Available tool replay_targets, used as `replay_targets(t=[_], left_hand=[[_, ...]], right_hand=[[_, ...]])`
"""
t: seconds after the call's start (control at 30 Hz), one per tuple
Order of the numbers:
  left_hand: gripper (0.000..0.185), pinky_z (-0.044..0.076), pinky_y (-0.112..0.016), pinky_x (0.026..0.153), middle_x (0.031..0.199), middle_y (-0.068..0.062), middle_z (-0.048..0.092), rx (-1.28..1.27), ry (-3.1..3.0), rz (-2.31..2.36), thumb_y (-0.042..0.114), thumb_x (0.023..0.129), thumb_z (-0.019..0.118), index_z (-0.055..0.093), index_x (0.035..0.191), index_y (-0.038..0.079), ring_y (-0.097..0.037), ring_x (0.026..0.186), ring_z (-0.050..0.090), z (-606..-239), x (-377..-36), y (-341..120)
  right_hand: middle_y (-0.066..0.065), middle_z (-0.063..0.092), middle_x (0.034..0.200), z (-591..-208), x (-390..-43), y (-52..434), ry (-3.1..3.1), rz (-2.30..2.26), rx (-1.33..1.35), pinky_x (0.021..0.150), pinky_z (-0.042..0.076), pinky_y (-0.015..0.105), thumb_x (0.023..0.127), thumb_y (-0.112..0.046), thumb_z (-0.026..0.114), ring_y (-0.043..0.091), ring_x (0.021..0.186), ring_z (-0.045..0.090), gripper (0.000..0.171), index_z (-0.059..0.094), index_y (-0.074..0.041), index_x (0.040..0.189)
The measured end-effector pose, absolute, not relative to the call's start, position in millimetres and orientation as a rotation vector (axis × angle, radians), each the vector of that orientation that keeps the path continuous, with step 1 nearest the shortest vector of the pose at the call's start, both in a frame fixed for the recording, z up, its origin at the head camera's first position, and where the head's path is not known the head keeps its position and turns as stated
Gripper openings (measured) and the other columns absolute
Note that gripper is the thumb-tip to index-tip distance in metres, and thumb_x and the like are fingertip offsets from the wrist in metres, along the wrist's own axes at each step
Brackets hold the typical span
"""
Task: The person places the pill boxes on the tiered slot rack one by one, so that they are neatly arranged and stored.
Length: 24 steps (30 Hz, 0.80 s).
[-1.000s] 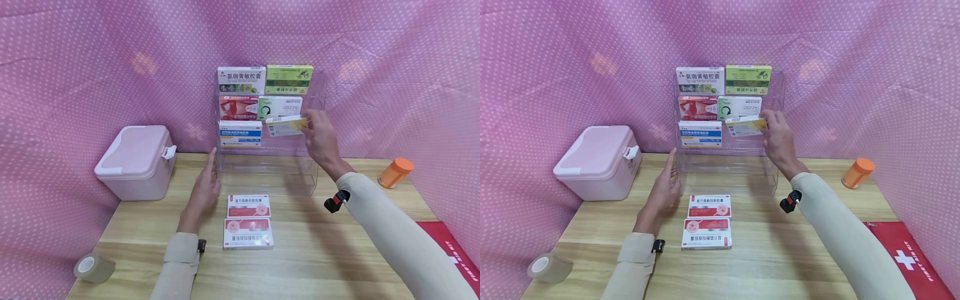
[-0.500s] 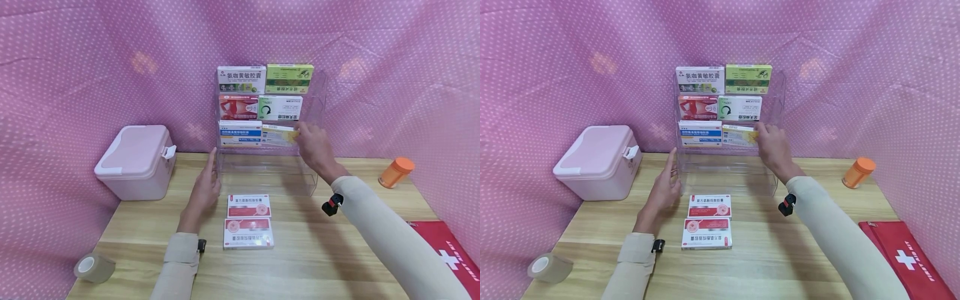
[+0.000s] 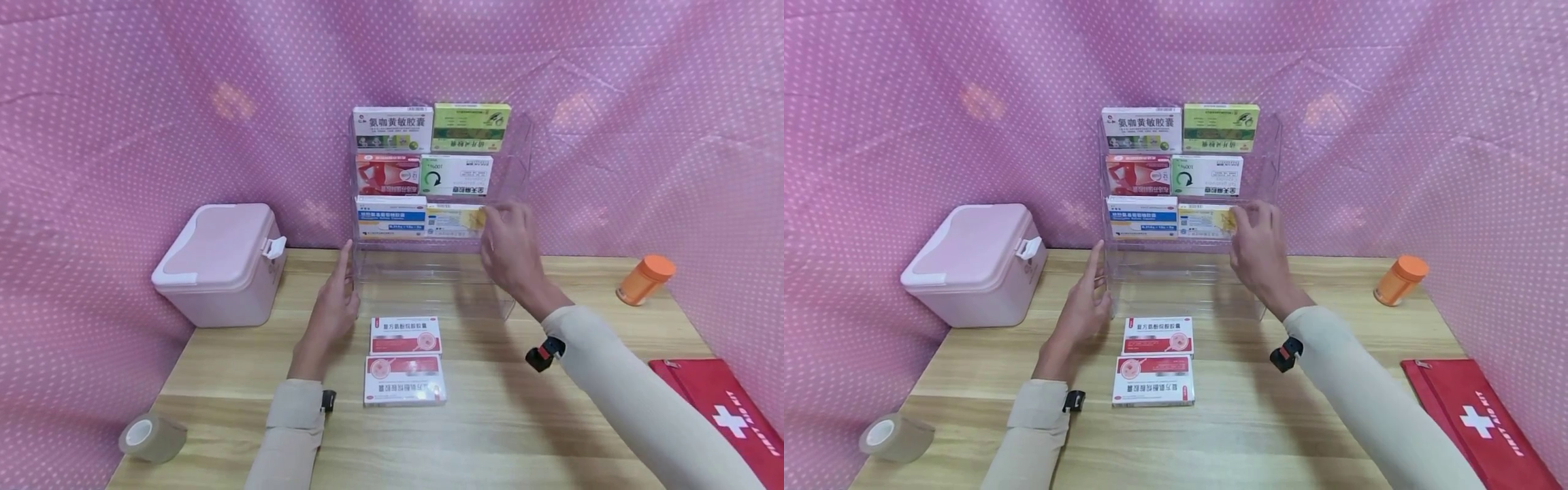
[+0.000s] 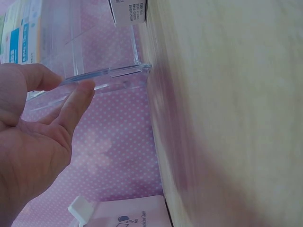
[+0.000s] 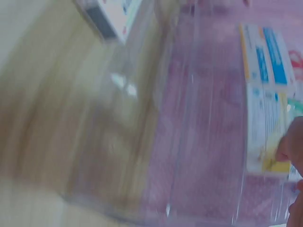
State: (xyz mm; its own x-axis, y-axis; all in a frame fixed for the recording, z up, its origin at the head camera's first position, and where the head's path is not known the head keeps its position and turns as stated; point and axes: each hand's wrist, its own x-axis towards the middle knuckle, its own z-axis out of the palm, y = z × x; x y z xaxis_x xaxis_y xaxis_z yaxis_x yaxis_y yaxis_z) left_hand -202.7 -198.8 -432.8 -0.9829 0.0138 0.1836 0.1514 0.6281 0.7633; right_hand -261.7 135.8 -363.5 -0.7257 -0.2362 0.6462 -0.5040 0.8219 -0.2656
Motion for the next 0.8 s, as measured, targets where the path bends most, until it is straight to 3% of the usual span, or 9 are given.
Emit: replay_targets(t=[0.13, 0.33, 0.47, 0.8], left_hand=[[0.113, 0.046, -0.053, 0.128, 0.173, -0.016, 0.04, -0.147, -2.686, -1.294, -0.006, 0.103, 0.056, -0.006, 0.162, 0.068, -0.038, 0.153, 0.05, -434, -203, -197], [0.11, 0.045, -0.056, 0.128, 0.174, -0.015, 0.038, -0.156, -2.674, -1.275, -0.006, 0.103, 0.054, -0.005, 0.164, 0.064, -0.04, 0.154, 0.049, -434, -202, -197], [0.11, 0.045, -0.054, 0.128, 0.175, -0.015, 0.036, -0.172, -2.668, -1.283, -0.007, 0.103, 0.054, -0.004, 0.164, 0.064, -0.039, 0.155, 0.048, -434, -202, -199], [0.112, 0.046, -0.053, 0.127, 0.173, -0.017, 0.038, -0.178, -2.667, -1.282, -0.008, 0.101, 0.054, -0.004, 0.164, 0.064, -0.04, 0.153, 0.05, -435, -204, -200]], right_hand=[[0.028, 0.061, 0.122, -370, -236, 121, -2.411, 0.738, 0.606, 0.103, 0.053, 0.06, 0.09, 0.002, 0.069, 0.045, 0.116, 0.055, 0.031, 0.068, 0.003, 0.12], [0.016, 0.069, 0.119, -403, -193, 95, -2.727, 0.944, 0.683, 0.089, 0.066, 0.043, 0.101, -0.015, 0.071, 0.031, 0.105, 0.066, 0.022, 0.069, -0.006, 0.121], [0.011, 0.068, 0.108, -426, -168, 81, -2.906, 1.166, 0.688, 0.073, 0.061, 0.03, 0.102, -0.019, 0.072, 0.021, 0.091, 0.064, 0.017, 0.07, -0.009, 0.116], [0.005, 0.053, 0.107, -456, -121, 83, -3.054, 1.36, 0.69, 0.065, 0.05, 0.022, 0.093, -0.023, 0.084, 0.016, 0.084, 0.053, 0.033, 0.072, -0.016, 0.122]])
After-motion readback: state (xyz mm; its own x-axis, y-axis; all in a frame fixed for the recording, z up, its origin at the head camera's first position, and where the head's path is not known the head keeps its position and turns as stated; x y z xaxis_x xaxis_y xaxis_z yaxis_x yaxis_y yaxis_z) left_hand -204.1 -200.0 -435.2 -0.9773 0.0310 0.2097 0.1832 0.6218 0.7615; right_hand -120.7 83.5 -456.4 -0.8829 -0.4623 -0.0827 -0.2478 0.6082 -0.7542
